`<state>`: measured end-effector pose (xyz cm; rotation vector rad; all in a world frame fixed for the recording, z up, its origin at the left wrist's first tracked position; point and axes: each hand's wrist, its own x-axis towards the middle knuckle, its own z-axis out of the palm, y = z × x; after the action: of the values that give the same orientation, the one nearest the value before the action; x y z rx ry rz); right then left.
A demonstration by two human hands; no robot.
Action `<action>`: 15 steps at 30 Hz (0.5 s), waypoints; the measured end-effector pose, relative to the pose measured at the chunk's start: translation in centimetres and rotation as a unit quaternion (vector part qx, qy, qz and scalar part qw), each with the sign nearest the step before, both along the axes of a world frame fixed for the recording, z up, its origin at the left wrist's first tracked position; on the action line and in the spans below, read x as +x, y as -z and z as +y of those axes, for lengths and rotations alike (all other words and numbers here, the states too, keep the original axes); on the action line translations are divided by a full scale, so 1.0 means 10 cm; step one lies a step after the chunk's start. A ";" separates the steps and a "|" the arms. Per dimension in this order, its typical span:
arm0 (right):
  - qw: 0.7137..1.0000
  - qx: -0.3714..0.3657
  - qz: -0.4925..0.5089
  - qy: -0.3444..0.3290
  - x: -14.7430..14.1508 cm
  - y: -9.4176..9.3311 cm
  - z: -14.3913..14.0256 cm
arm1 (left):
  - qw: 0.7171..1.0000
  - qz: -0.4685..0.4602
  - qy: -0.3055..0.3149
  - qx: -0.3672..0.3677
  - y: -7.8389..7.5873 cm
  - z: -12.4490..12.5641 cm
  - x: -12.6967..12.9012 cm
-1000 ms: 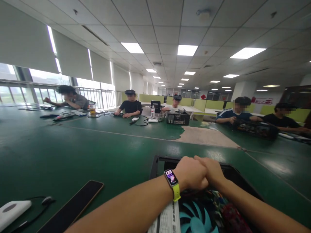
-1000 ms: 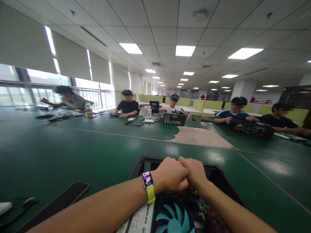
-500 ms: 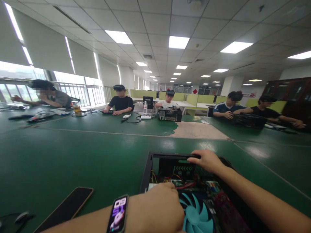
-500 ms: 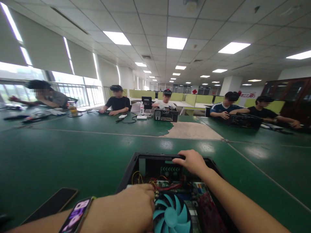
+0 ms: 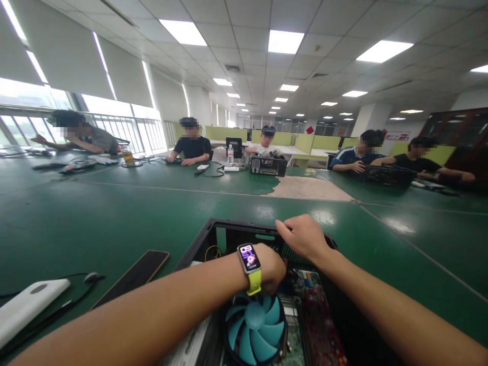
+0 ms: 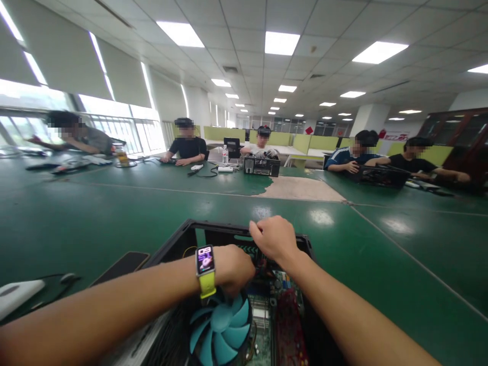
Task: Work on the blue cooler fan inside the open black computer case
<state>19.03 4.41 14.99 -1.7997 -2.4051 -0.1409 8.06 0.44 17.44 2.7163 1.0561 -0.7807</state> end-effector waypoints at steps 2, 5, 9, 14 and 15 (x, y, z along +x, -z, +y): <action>0.997 -0.065 -0.049 -0.014 0.03 0.05 -0.04 | 0.998 0.015 0.000 -0.069 0.13 0.15 0.13; 0.976 -0.172 -0.120 -0.051 0.04 0.18 -0.05 | 0.992 0.011 0.004 -0.124 0.18 0.33 0.13; 0.941 -0.276 -0.187 -0.060 -0.01 0.30 0.00 | 0.977 0.005 -0.009 -0.212 0.13 0.49 -0.09; 0.929 -0.289 -0.226 -0.046 -0.08 0.35 0.00 | 0.955 0.071 -0.038 -0.286 0.33 0.52 -0.10; 0.930 -0.284 -0.228 -0.050 -0.09 0.35 -0.01 | 0.958 0.078 -0.039 -0.272 0.39 0.53 -0.08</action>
<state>18.16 4.29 11.48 -2.0365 -3.1096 0.1953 7.30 5.76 13.50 2.1662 0.8123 -1.0955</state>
